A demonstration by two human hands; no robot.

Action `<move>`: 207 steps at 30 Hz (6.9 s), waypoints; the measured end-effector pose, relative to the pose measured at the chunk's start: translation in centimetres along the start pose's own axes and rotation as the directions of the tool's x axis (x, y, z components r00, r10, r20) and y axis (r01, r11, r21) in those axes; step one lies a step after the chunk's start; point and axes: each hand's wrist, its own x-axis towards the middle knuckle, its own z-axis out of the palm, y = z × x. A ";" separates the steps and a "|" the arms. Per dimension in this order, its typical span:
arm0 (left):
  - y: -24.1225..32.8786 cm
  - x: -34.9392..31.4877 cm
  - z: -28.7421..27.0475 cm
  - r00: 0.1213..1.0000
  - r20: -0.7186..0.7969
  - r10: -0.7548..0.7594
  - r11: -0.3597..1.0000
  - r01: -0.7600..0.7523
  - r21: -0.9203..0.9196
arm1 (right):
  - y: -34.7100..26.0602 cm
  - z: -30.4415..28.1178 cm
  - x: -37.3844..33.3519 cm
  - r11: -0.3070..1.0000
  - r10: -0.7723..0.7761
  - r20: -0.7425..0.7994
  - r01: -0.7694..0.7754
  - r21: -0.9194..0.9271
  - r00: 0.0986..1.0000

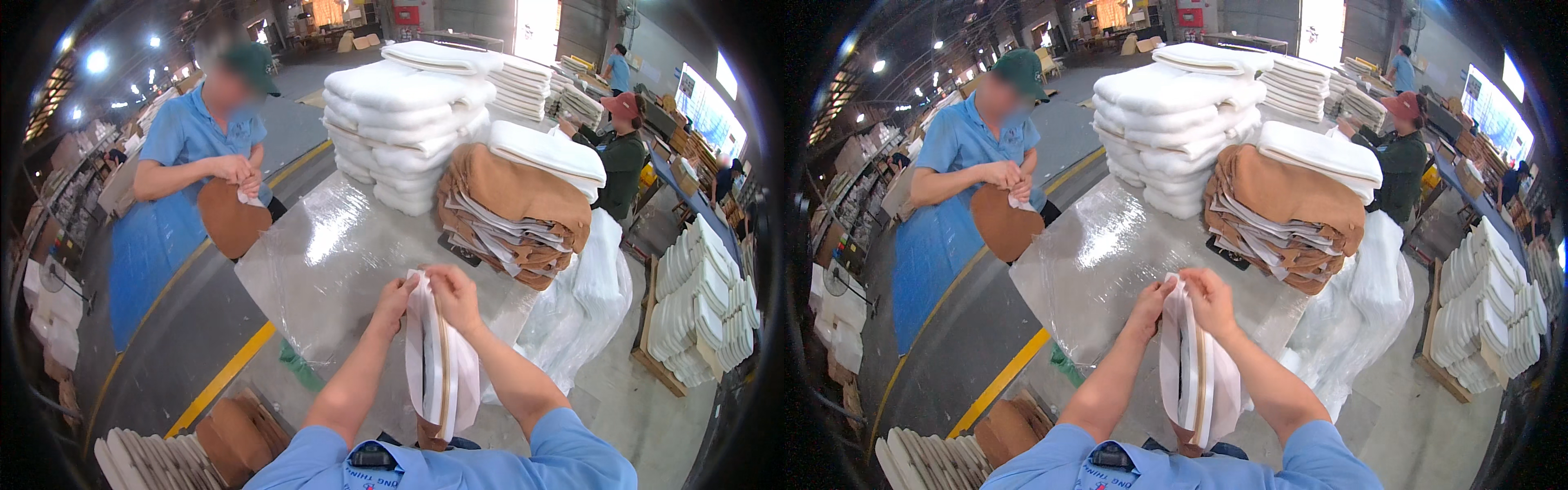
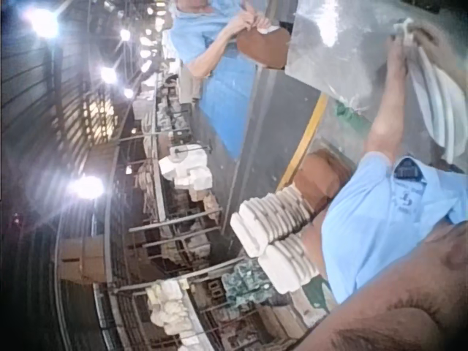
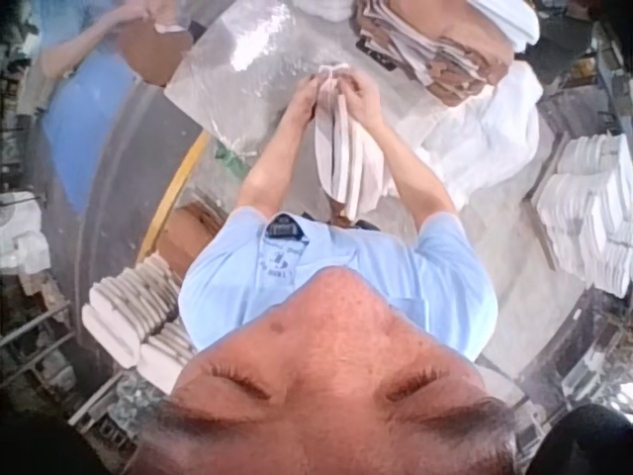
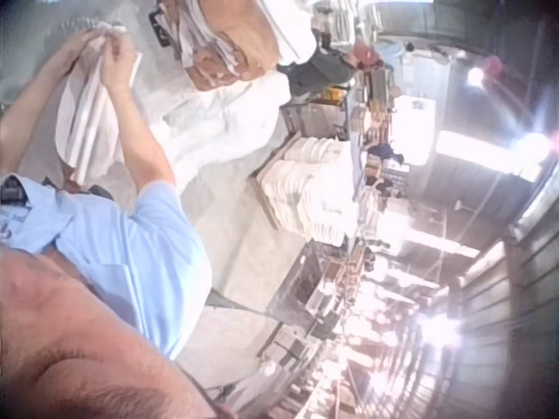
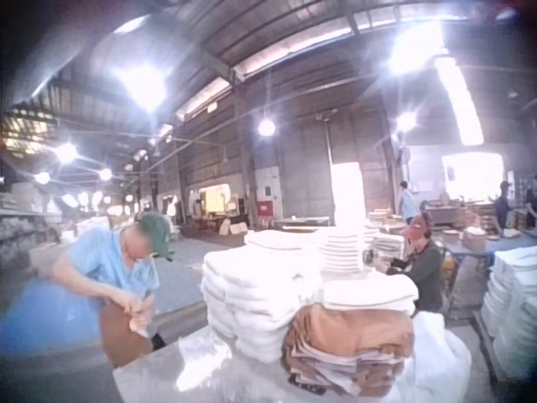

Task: The person wraps brown cushion covers around white foam inserts at a worktable. They repeatedly pick up a foam insert, slide it into a brown cover, adjust the edges, and place the finished unit on a stack. The process is repeated continuously with other workers visible in the background.

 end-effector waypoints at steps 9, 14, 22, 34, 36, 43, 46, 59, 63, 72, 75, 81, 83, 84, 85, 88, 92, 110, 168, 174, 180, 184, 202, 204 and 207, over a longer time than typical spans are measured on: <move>-0.5 2.5 1.5 0.994 0.085 0.073 0.983 -0.086 0.162 | 4.6 -3.9 8.0 0.948 0.252 0.402 -0.141 -0.286 0.880; 0.3 3.2 0.9 0.971 -0.007 0.241 0.910 -0.223 0.350 | 2.9 -2.6 9.8 0.897 0.337 0.485 -0.120 -0.425 0.807; 1.0 1.7 3.2 0.706 0.043 0.707 0.475 -0.518 0.711 | 6.4 -0.4 5.8 0.988 -0.070 0.084 0.081 -0.129 0.994; 0.2 1.6 2.5 0.753 -0.027 0.657 0.646 -0.545 0.535 | 7.8 -1.7 7.2 0.895 0.286 0.193 -0.334 0.295 0.938; 0.5 1.8 2.3 0.726 0.014 0.688 0.595 -0.574 0.563 | 6.9 -2.7 9.2 0.961 0.248 0.318 -0.275 0.043 0.915; 1.3 1.3 2.6 0.613 0.191 0.766 0.361 -0.657 0.662 | 3.8 -3.6 11.1 0.974 0.141 0.450 -0.042 -0.222 0.882; 1.0 1.1 2.6 0.596 0.224 0.771 0.313 -0.660 0.683 | 3.7 -3.3 11.1 0.971 0.093 0.460 0.023 -0.240 0.883; 0.5 1.0 2.5 0.587 0.241 0.773 0.291 -0.665 0.688 | 5.9 -3.4 10.7 0.964 0.264 0.406 -0.250 -0.090 0.875; 0.4 1.1 2.8 0.588 0.238 0.773 0.297 -0.667 0.683 | 5.3 -3.2 10.3 0.946 0.322 0.373 -0.279 -0.167 0.870; 0.0 1.5 2.9 0.621 0.232 0.749 0.349 -0.666 0.659 | 4.8 -5.1 12.8 0.932 0.354 0.562 -0.328 -0.151 0.747; 0.1 1.7 3.1 0.618 0.238 0.749 0.344 -0.670 0.657 | 5.1 -5.1 13.2 0.955 0.277 0.566 -0.160 -0.248 0.776; 0.2 1.9 3.3 0.581 0.240 0.778 0.316 -0.691 0.650 | 6.7 -4.2 12.1 0.894 0.447 0.384 -0.414 -0.171 0.808; 0.2 1.9 3.3 0.584 0.232 0.778 0.325 -0.690 0.646 | 7.0 -4.2 11.6 0.896 0.431 0.382 -0.437 -0.076 0.818; 0.1 1.9 3.2 0.585 0.229 0.778 0.326 -0.688 0.648 | 6.8 -4.2 11.5 0.921 0.374 0.407 -0.384 -0.062 0.833; 0.1 2.0 3.1 0.586 0.227 0.778 0.327 -0.686 0.649 | 6.6 -4.5 11.3 0.943 0.316 0.431 -0.329 -0.046 0.845; 0.0 2.0 3.2 0.574 0.239 0.783 0.310 -0.693 0.651 | 6.0 -4.4 10.9 0.970 0.241 0.438 -0.222 -0.094 0.866; -0.2 2.2 3.5 0.565 0.234 0.791 0.324 -0.711 0.624 | 6.5 -4.6 9.4 0.986 0.159 0.377 -0.129 -0.102 0.912; -0.5 2.5 4.0 0.582 0.218 0.783 0.361 -0.712 0.602 | 7.3 -5.2 10.0 0.992 0.105 0.360 -0.121 0.023 0.927; -1.0 2.4 5.4 0.642 0.126 0.756 0.569 -0.740 0.358 | 7.8 -1.0 3.6 0.987 -0.077 -0.221 0.107 0.124 0.972; 1.1 0.4 4.4 0.682 0.163 0.713 0.595 -0.711 0.374 | 6.3 -1.6 3.3 0.983 -0.181 -0.164 0.183 0.000 0.970; 2.2 2.2 4.4 0.656 0.069 0.751 0.542 -0.674 0.502 | 4.6 -4.7 9.7 0.919 -0.231 0.300 0.309 -0.244 0.926; 3.0 2.8 3.8 0.660 0.121 0.742 0.539 -0.693 0.478 | 5.4 -5.6 10.4 0.942 -0.178 0.467 0.288 -0.175 0.866; -2.2 17.0 3.8 0.887 0.293 0.358 0.929 -0.307 -0.206 | 13.8 1.7 16.1 0.833 0.416 0.200 -0.460 0.307 0.887; -1.0 16.5 4.2 0.876 0.314 0.367 0.929 -0.326 -0.175 | 13.1 1.5 15.5 0.873 0.356 0.214 -0.406 0.271 0.910; -0.4 16.6 3.9 0.867 0.347 0.359 0.933 -0.320 -0.165 | 12.3 2.9 14.8 0.878 0.290 0.190 -0.340 0.338 0.938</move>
